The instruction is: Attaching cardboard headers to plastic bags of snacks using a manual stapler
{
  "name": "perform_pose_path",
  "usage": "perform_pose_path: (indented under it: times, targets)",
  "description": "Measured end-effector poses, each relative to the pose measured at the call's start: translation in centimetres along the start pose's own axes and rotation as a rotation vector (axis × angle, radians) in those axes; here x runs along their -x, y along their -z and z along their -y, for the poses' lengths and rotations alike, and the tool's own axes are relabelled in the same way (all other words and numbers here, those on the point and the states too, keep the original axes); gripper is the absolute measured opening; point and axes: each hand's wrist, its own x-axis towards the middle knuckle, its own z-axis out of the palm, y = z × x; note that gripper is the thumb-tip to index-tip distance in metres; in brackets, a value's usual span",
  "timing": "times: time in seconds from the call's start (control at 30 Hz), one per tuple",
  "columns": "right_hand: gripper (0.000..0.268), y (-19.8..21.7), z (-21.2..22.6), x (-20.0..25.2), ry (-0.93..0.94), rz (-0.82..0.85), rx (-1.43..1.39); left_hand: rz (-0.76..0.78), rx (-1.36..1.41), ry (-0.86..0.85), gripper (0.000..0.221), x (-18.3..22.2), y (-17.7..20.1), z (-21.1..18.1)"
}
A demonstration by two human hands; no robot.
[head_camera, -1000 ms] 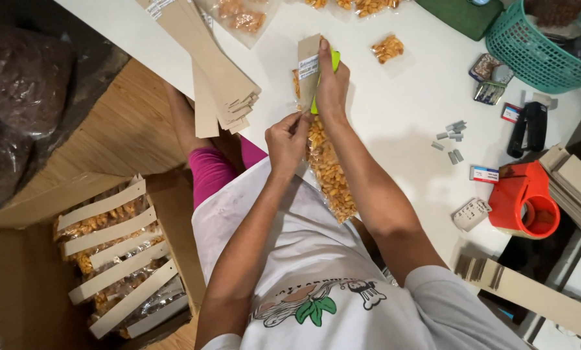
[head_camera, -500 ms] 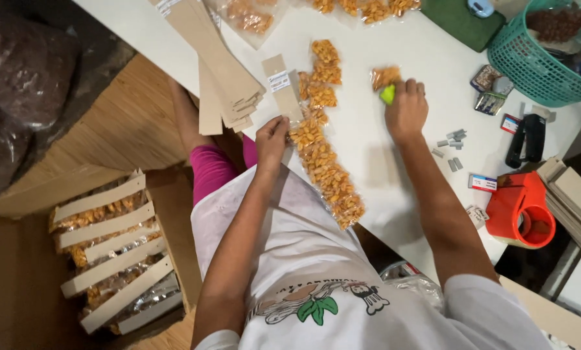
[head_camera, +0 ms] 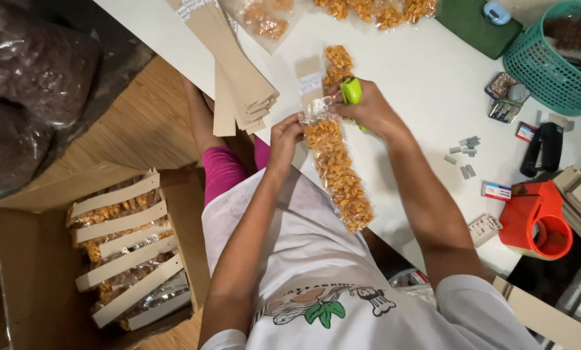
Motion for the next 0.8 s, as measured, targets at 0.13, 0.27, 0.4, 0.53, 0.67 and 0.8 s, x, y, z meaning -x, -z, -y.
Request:
perform_pose_path:
  times: [0.13, 0.27, 0.4, 0.53, 0.67, 0.8]
  targets:
    - [0.042, -0.1, -2.9, -2.4, -0.042, -0.056, 0.030, 0.029, 0.039, 0.032, 0.037, -0.2, 0.0, 0.0]
    - [0.046, -0.4, -2.3, -2.5, -0.078, -0.026, 0.070, -0.065, -0.183, -0.077, 0.019, 1.1, -1.4, -3.8]
    - [0.049, -0.5, -1.2, -2.1, -0.110, -0.018, 0.072, -0.096, -0.273, -0.100, 0.017, 1.2, -1.3, -3.1]
    - [0.035, -1.7, 1.7, -2.0, -0.201, -0.325, -0.053, -0.079, -0.281, -0.156, 0.019, 1.6, -2.1, -3.7]
    - [0.111, -5.3, 4.8, -2.8, -0.448, -0.718, -0.121, -0.072, -0.312, -0.288, 0.024, 2.6, -3.7, -4.8]
    - [0.044, -6.5, 4.7, -2.7, -0.195, -0.639, -0.280, -0.090, -0.362, -0.301, 0.024, 3.2, -4.2, -5.5]
